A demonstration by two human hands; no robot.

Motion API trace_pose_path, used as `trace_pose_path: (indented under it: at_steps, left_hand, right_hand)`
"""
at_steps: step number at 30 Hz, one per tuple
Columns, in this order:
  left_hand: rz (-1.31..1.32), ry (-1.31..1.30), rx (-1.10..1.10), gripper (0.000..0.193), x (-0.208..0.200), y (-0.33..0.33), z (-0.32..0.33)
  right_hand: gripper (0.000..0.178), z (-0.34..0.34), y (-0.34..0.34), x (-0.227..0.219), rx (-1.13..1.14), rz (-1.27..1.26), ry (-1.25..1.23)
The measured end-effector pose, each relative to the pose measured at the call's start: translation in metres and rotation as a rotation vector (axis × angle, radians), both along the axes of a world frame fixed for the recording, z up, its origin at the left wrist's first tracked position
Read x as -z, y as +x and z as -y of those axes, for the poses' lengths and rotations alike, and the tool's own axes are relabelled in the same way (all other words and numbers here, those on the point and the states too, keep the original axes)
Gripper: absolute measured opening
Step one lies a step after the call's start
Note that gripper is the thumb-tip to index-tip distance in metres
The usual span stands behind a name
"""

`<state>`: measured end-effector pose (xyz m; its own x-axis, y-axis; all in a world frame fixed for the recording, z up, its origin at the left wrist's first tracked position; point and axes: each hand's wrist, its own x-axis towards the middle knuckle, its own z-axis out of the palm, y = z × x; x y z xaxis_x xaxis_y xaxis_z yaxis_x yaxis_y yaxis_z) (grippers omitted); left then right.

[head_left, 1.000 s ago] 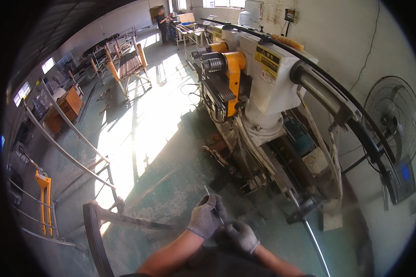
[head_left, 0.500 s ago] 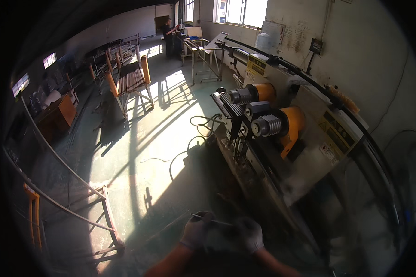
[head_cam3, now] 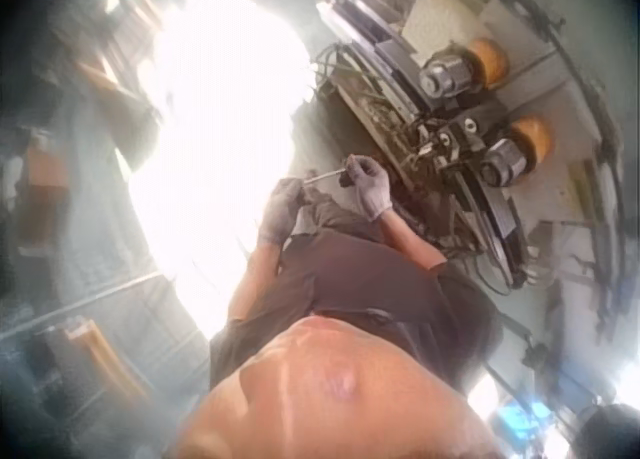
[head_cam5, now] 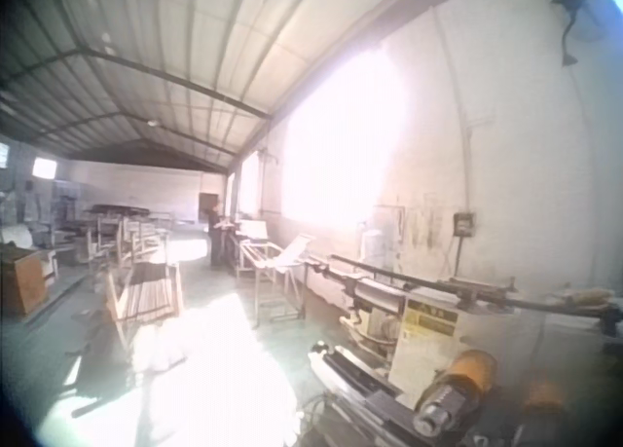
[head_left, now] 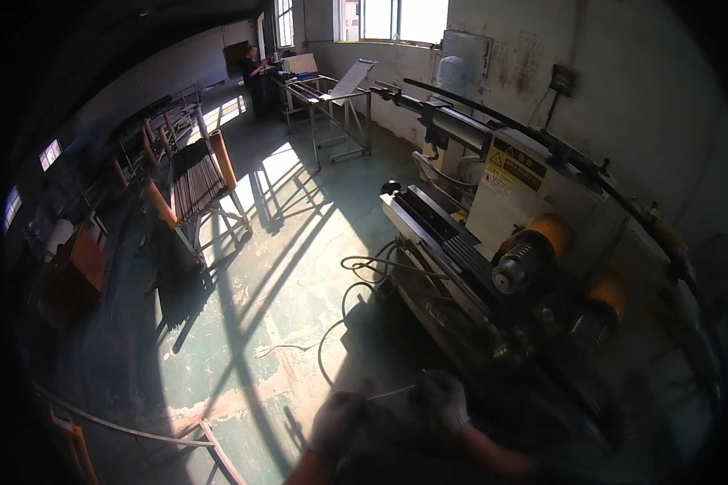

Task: The person adjusts a metal rod bending machine using a hex key, then loads multiple straight metal rods into the machine and bends them. The bent rods are removed and placed on a rack. The process is repeated with additional rods.

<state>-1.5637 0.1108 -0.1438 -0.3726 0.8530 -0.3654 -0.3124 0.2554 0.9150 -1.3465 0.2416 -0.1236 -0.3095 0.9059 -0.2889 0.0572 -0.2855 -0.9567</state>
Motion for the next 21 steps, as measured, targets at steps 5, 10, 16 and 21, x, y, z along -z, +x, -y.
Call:
trace_pose_path:
  at_steps: [5, 10, 16, 21]
  left_hand:
    - [0.196, -0.057, -0.045, 0.013, 0.004, -0.145, -0.099]
    - [0.1, -0.082, -0.069, 0.016, -0.007, -0.278, -0.185]
    - [0.241, 0.003, -0.055, 0.019, -0.01, -0.423, -0.303]
    - [0.321, 0.087, -0.049, 0.025, -0.01, -0.567, -0.442]
  right_hand:
    - [0.015, -0.12, -0.175, 0.024, -0.107, -0.25, -0.056]
    - [0.025, -0.215, -0.335, -0.012, -0.314, -0.34, 0.046]
    - [0.032, -0.336, -0.476, -0.038, -0.221, -0.243, 0.081]
    - [0.033, -0.45, -0.57, -0.01, 0.004, -0.228, 0.032]
